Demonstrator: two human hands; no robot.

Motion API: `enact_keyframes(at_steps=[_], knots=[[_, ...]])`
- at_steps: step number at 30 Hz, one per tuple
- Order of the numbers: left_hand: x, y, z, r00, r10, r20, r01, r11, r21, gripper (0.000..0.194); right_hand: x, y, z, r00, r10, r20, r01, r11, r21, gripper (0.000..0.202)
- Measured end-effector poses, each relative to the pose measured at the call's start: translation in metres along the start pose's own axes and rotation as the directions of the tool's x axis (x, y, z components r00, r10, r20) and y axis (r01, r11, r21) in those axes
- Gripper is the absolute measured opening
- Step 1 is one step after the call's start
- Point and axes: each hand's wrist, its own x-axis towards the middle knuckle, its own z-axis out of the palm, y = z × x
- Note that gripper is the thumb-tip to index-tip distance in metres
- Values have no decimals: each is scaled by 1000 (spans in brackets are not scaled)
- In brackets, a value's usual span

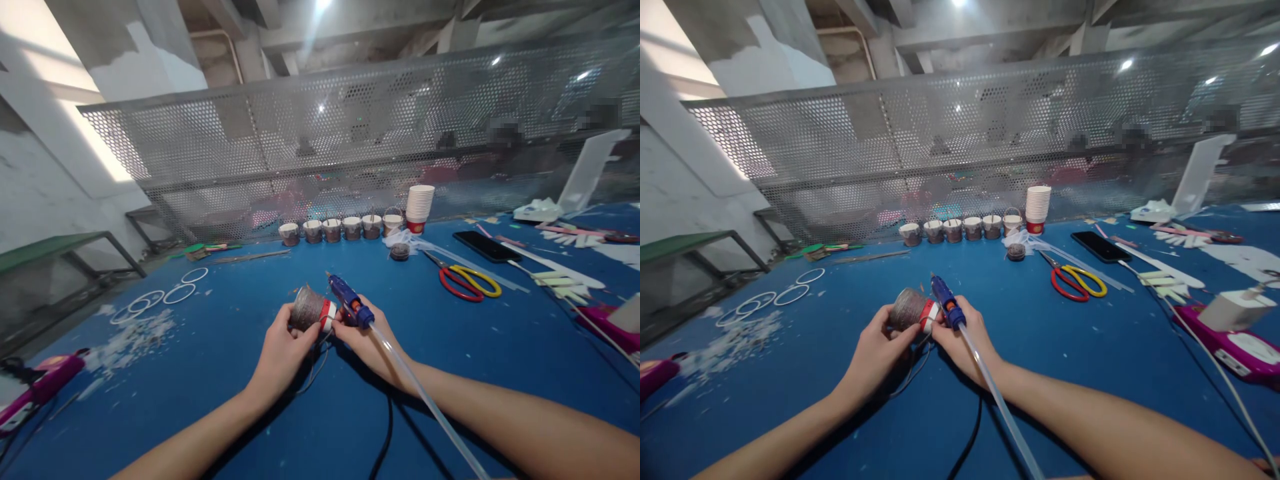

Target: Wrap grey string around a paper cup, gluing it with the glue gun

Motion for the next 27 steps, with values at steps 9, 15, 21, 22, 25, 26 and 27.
enact_keyframes(at_steps=[9,15,21,22,25,26,27], knots=[[-1,-1,1,986,160,47,-163,984,71,28,-1,4,-4,985,-173,0,172,983,-66,9],[-3,-1,2,989,91,120,-105,988,110,23,1,2,-5,984,-178,-29,174,979,-101,8],[-4,6,3,989,89,116,-102,988,112,25,0,1,-6,974,-227,-5,225,971,-83,8],[-4,6,3,989,95,114,-108,988,113,24,0,1,-6,971,-239,-1,239,968,-82,8],[-4,6,2,987,116,108,-128,985,115,22,-1,2,-5,966,-258,0,257,962,-91,7],[-4,5,2,987,121,108,-133,984,116,21,-1,3,-5,966,-259,-2,258,962,-94,7],[-4,5,1,986,122,111,-135,984,118,21,-1,3,-6,965,-260,-2,259,961,-94,7]])
